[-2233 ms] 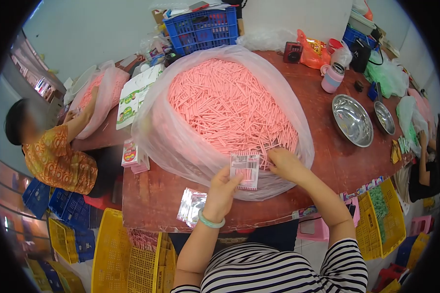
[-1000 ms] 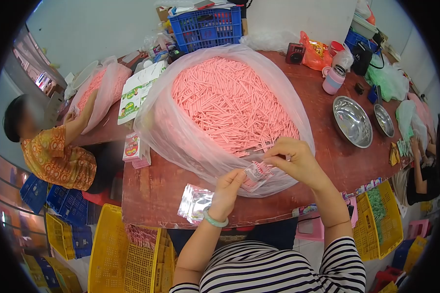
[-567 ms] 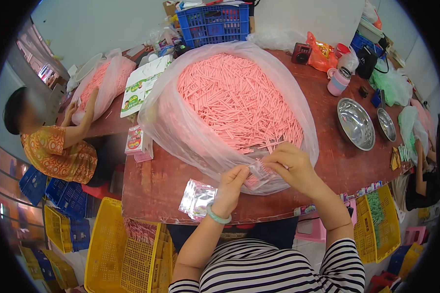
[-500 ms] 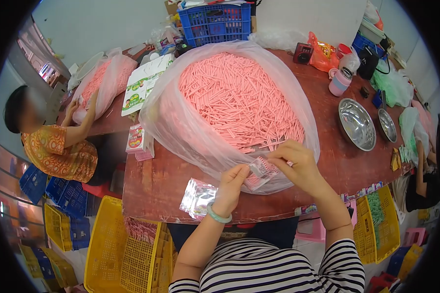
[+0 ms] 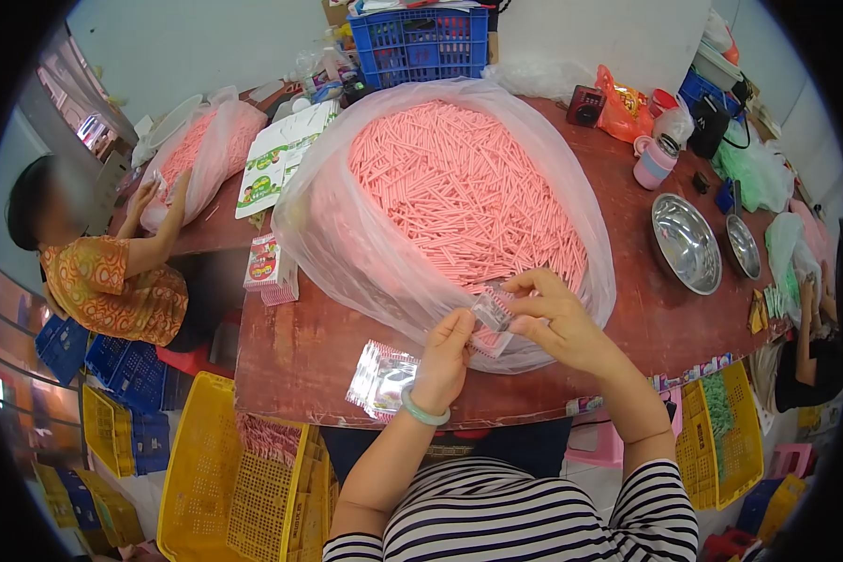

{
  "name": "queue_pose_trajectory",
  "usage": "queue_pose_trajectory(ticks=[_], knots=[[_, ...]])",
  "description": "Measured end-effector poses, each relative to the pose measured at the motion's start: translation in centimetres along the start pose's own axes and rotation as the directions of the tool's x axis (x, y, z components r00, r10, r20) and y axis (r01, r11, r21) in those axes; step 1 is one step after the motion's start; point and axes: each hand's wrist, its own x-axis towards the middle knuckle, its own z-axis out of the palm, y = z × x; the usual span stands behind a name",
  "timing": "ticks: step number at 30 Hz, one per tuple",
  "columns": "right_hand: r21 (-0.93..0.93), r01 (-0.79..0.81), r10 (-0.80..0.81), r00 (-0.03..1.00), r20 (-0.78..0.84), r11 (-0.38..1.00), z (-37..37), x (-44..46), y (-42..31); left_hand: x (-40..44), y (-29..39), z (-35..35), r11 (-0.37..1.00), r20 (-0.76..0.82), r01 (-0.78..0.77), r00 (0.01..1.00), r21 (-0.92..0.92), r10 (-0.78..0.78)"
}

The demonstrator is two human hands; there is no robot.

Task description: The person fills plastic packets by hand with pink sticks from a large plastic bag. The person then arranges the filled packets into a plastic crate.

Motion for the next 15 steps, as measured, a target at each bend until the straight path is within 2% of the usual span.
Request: queue_pose_trajectory(ticks=[2, 5, 6, 7, 8, 9, 10, 11, 13, 14, 15], knots=[[0.302, -0.334, 0.328, 0.942, 0.071, 0.893, -0.8, 0.5, -1.2, 0.0, 0.2, 0.1, 0.999, 0.019, -0.024, 1.0, -0.03, 0.025], [0.255, -0.385, 0.381, 0.922, 0.068, 0.887, -0.4, 1.0, -1.2, -0.4, 0.5, 0.0, 0.995, 0.05, -0.022, 0.998, -0.095, 0.027], [0.266, -0.376, 0.366, 0.926, 0.087, 0.888, -0.1, 1.0, -1.3, -0.5, 0.6, -0.3, 0.994, 0.074, -0.064, 0.996, 0.094, 0.057], [0.223, -0.29, 0.278, 0.957, 0.083, 0.931, 0.5, 1.0, -1.3, -0.9, 1.5, -0.4, 0.954, 0.086, -0.105, 0.993, 0.282, 0.084], [0.194, -0.195, 0.18, 0.979, 0.092, 0.961, 1.6, 1.2, -1.2, -1.6, 3.0, -0.5, 0.906, 0.239, -0.201, 0.964, 0.373, 0.115], [0.185, -0.106, 0.087, 0.99, 0.108, 0.977, 2.1, 1.9, -2.0, -2.6, 4.8, -0.6, 0.805, 0.229, -0.27, 0.958, 0.527, 0.172], [0.196, -0.098, 0.067, 0.985, 0.157, 0.976, 2.8, 2.5, -3.2, -3.6, 6.6, -1.1, 0.673, 0.216, -0.308, 0.951, 0.673, 0.219], [0.212, -0.086, 0.042, 0.977, 0.207, 0.974, 3.6, 3.1, -4.4, -4.6, 8.1, -1.9, 0.589, 0.23, -0.351, 0.934, 0.728, 0.273], [0.248, 0.012, -0.08, 0.961, 0.264, 0.969, 5.6, 4.6, -6.8, -7.6, 11.3, -3.3, 0.489, 0.265, -0.364, 0.928, 0.793, 0.262], [0.299, 0.034, -0.124, 0.95, 0.288, 0.954, 6.2, 5.5, -8.2, -9.4, 12.6, -4.6, 0.508, 0.238, -0.336, 0.938, 0.793, 0.251], [0.278, 0.016, -0.105, 0.946, 0.307, 0.96, 6.7, 6.3, -9.5, -11.4, 14.0, -6.4, 0.374, 0.24, -0.369, 0.906, 0.851, 0.349]])
